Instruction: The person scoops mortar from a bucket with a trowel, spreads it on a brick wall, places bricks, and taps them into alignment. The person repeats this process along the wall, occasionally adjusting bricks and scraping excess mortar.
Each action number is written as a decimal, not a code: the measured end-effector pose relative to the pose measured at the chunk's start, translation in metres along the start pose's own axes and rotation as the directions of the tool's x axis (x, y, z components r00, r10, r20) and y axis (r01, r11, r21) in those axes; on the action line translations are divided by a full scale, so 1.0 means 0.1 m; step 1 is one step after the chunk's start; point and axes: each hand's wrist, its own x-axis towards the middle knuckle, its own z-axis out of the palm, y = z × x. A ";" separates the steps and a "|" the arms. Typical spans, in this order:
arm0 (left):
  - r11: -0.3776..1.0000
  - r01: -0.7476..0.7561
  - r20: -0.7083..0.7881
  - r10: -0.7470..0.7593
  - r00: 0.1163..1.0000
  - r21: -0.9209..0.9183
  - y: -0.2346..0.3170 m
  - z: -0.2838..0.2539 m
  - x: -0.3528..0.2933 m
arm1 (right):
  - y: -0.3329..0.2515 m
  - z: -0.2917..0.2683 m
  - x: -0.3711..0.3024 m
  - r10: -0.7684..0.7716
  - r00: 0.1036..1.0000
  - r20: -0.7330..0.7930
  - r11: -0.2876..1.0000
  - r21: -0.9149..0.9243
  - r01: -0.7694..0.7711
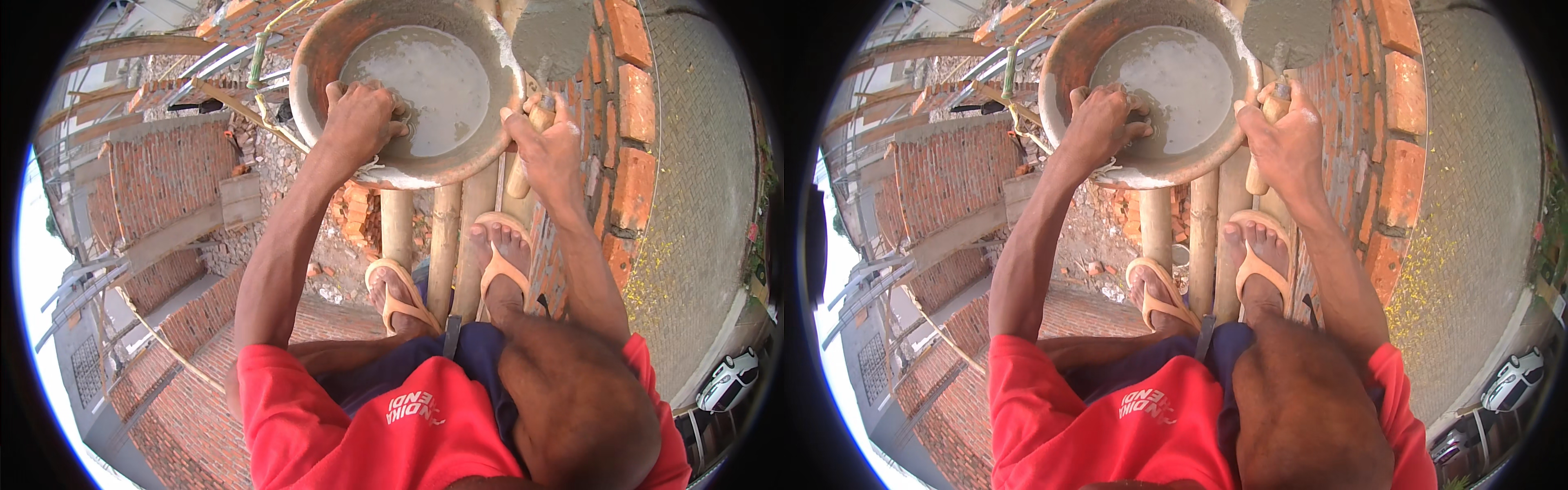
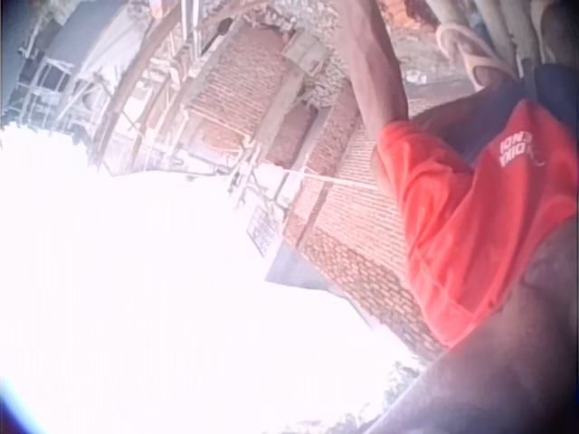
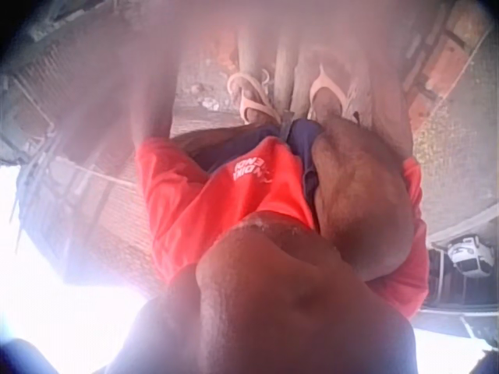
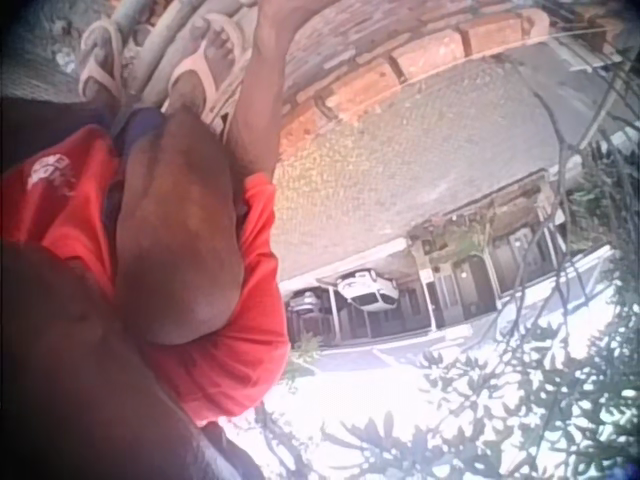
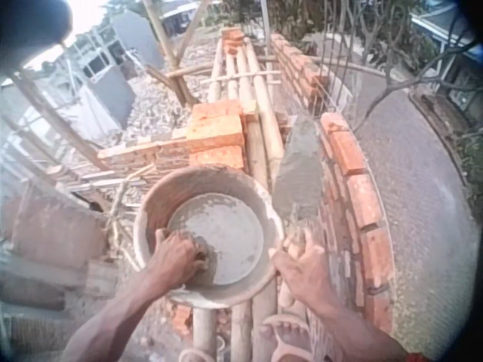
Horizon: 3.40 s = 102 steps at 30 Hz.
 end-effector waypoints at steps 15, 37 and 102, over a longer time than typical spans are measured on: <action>0.986 0.166 -0.569 -0.144 0.810 -0.012 -1.19 -1.20 -0.82 | -0.10 -0.14 -0.05 -0.089 0.994 -0.069 0.939 -0.338 0.061; -0.427 -0.661 -0.068 -0.808 0.586 -0.617 -0.07 0.73 0.31 | -1.00 0.38 0.67 -0.067 0.461 0.885 -0.736 -0.356 0.576; -0.505 -0.616 -0.123 -0.705 0.698 -0.604 0.21 0.11 -0.25 | -0.90 0.33 0.11 -0.094 0.547 0.832 -0.474 -0.521 0.710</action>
